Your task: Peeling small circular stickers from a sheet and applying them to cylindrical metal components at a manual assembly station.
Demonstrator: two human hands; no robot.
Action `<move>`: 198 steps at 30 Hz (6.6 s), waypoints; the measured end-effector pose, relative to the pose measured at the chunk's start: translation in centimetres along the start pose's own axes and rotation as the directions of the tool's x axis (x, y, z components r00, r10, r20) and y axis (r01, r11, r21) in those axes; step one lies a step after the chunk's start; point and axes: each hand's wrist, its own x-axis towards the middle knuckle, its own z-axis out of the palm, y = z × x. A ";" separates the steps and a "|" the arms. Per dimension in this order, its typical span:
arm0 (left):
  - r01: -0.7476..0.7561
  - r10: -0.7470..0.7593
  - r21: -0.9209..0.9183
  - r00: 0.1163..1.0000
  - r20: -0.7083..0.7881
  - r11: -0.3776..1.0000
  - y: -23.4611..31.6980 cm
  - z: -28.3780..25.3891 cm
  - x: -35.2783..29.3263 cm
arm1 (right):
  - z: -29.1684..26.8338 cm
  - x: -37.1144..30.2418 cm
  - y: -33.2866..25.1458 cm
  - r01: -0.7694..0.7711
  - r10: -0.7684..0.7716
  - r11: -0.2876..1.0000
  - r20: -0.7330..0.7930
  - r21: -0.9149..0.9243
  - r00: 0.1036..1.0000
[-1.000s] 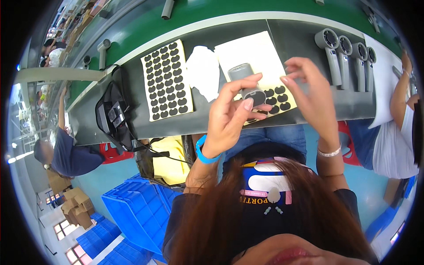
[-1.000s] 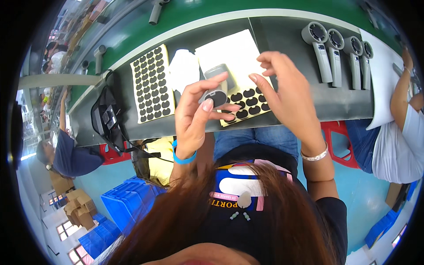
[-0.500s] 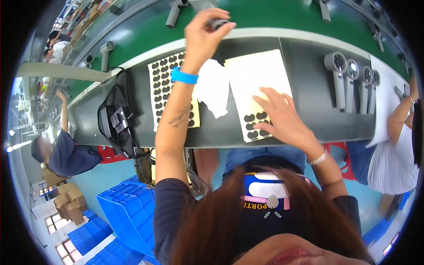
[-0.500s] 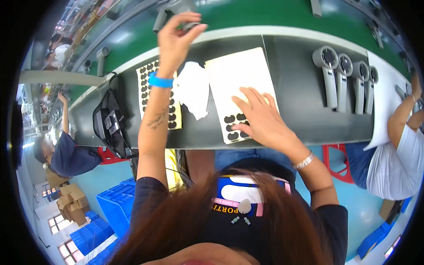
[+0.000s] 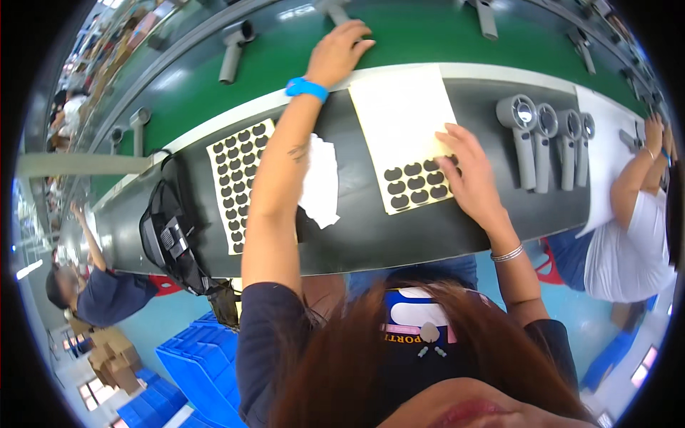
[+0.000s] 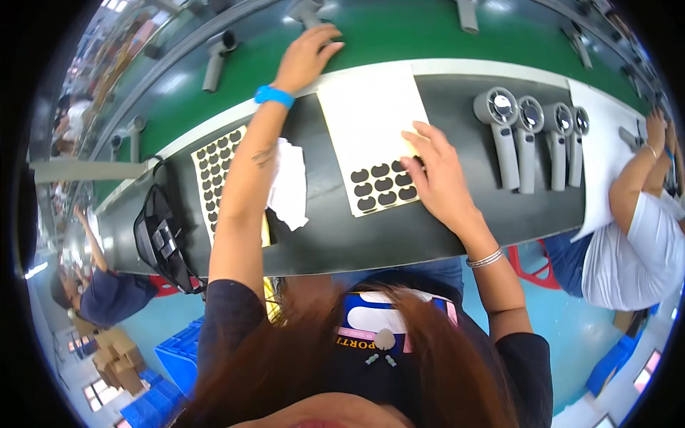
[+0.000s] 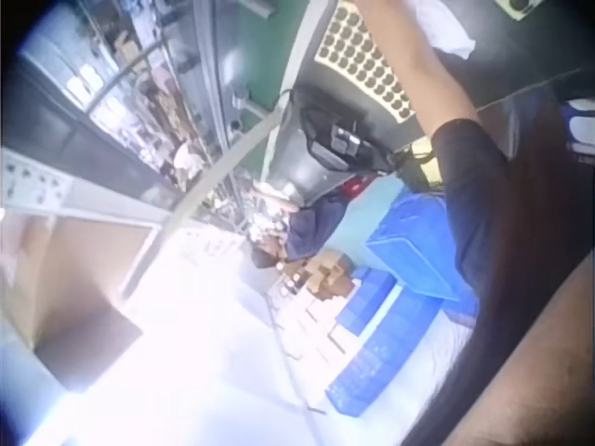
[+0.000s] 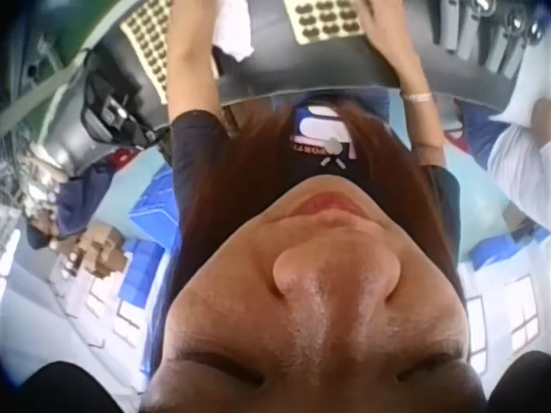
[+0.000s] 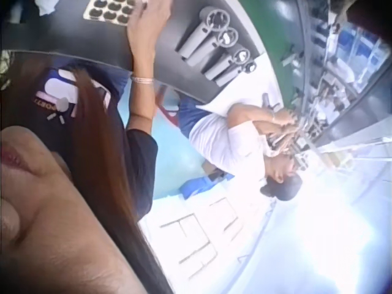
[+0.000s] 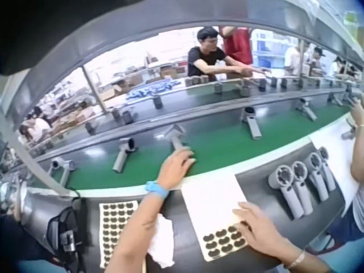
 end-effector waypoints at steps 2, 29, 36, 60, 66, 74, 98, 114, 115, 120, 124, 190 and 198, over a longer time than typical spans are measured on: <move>0.095 -0.094 0.113 0.996 -0.015 0.989 3.5 -1.7 -0.5 | -0.8 -0.7 0.7 -0.119 0.119 0.993 -0.035 0.017 0.992; -0.042 0.109 -0.134 0.830 0.547 0.990 16.6 -1.4 -8.9 | -3.4 12.4 2.3 0.045 0.087 0.970 -0.517 0.238 0.852; -0.029 0.118 -0.169 0.828 0.549 0.985 17.0 -0.8 -8.7 | -0.1 22.0 11.0 -0.382 0.337 0.923 -0.590 0.051 0.734; 0.207 -0.247 -0.751 0.967 0.060 0.628 24.7 -9.0 -10.3 | -5.1 -2.0 -7.4 0.213 0.022 0.783 -0.368 0.585 0.930; 0.149 -0.231 -0.540 0.969 -0.087 0.828 26.6 -9.3 -12.5 | -6.5 -4.9 -6.9 0.160 -0.001 0.800 -0.266 0.578 0.964; 0.315 -0.399 -0.739 0.914 0.069 0.595 28.5 -9.2 -13.6 | -6.6 -6.7 -7.7 0.082 -0.039 0.827 -0.089 0.556 0.995; 0.357 -0.380 -0.915 0.885 0.268 0.186 28.4 -9.1 -13.6 | -6.6 -6.4 -8.3 -0.114 0.172 0.634 0.004 0.765 0.985; 0.358 -0.378 -0.920 0.883 0.278 0.161 28.4 -9.3 -13.4 | -6.7 -6.3 -8.5 -0.110 0.159 0.648 0.008 0.754 0.987; 0.358 -0.375 -0.918 0.885 0.275 0.171 28.4 -9.3 -13.4 | -6.7 -6.3 -8.5 -0.116 0.163 0.652 0.011 0.749 0.986; 0.360 -0.377 -0.918 0.884 0.278 0.166 28.4 -9.4 -13.4 | -6.8 -6.2 -8.6 -0.123 0.164 0.664 0.016 0.737 0.986; 0.352 -0.368 -0.920 0.889 0.272 0.171 28.2 -9.2 -13.3 | -6.8 -6.0 -8.6 -0.131 0.170 0.670 0.021 0.730 0.985; 0.374 -0.456 -0.909 0.852 0.258 0.184 30.0 -8.1 -12.7 | -7.7 -6.5 -8.5 -0.192 0.229 0.752 0.023 0.631 0.973; 0.376 -0.454 -0.912 0.850 0.269 0.164 30.2 -8.0 -12.7 | -8.0 -6.5 -8.7 -0.219 0.246 0.778 0.036 0.589 0.969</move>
